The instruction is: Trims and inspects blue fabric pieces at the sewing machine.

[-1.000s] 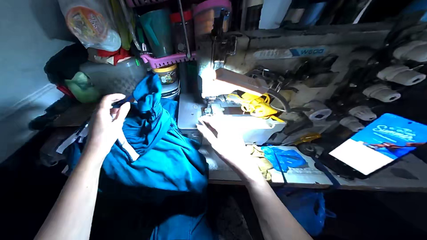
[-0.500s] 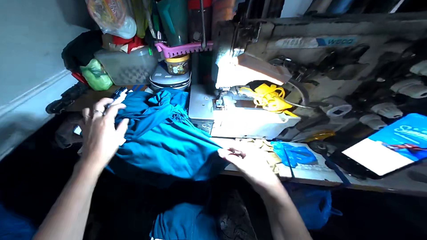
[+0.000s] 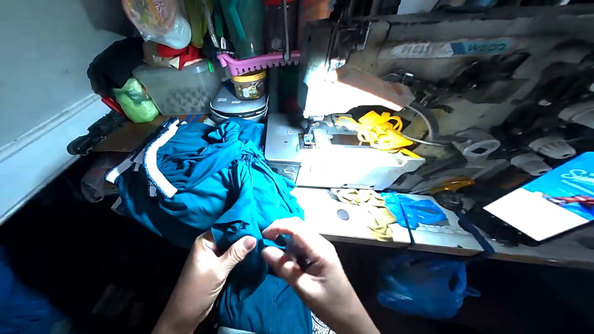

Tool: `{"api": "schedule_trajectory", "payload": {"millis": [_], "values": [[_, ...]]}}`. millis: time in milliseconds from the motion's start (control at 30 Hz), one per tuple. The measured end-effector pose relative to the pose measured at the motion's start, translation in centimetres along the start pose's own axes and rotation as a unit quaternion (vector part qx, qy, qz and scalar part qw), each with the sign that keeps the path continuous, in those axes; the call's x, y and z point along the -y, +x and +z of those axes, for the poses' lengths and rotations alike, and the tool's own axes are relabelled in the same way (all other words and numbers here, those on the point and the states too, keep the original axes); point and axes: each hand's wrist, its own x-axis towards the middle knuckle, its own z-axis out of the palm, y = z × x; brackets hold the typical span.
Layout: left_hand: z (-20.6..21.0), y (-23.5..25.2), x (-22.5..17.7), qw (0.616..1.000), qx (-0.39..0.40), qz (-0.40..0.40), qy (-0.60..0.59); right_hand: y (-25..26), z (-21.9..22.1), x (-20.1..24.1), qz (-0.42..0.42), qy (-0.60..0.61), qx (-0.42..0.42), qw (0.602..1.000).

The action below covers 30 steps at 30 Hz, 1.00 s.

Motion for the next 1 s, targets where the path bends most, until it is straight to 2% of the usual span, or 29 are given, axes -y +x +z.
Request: {"api": "schedule_trajectory", "payload": {"millis": [100, 200, 267, 333, 433, 533, 600, 700, 800, 900, 1000], "values": [[0.6, 0.1, 0.0, 0.999, 0.018, 0.003, 0.045, -0.5, 1.3, -0.2, -0.046, -0.093, 0.017, 0.994], [-1.0, 0.4, 1.2, 0.977, 0.018, 0.081, 0.195, -0.1, 0.4, -1.0, -0.056, -0.113, 0.01, 0.992], [-2.2, 0.7, 1.2, 0.933, -0.03, 0.148, 0.325, 0.0, -1.1, -1.2, 0.002, -0.103, 0.007, 0.995], [-3.2, 1.0, 0.8, 0.901, -0.069, 0.184, 0.388, -0.1, -2.2, -1.0, 0.076, -0.074, 0.005, 0.994], [-4.0, 1.2, 0.6, 0.919, -0.079, 0.193, 0.334, -0.3, -2.6, -0.9, 0.106, -0.058, 0.01, 0.993], [-4.0, 0.8, 0.5, 0.974, -0.084, 0.111, 0.181, -0.5, -3.0, -1.4, 0.146, -0.105, 0.083, 0.98], [-4.3, 0.9, 0.7, 0.986, -0.12, 0.035, 0.108, -0.6, -3.3, -2.5, 0.155, -0.175, 0.13, 0.963], [-6.8, 1.1, 2.8, 0.978, -0.132, -0.041, 0.158, -0.8, -3.4, -4.4, 0.182, -0.215, 0.155, 0.947], [-8.0, 0.3, 3.8, 0.976, -0.122, -0.072, 0.167, -0.8, -3.1, -4.5, 0.183, -0.215, 0.124, 0.951], [-7.6, -0.7, 3.7, 0.964, -0.1, 0.01, 0.245, -0.5, -1.0, -3.0, 0.118, -0.193, 0.059, 0.972], [-5.6, -1.3, 2.6, 0.922, -0.073, 0.145, 0.352, 0.4, 2.5, -1.4, 0.036, -0.228, 0.032, 0.972]]}}
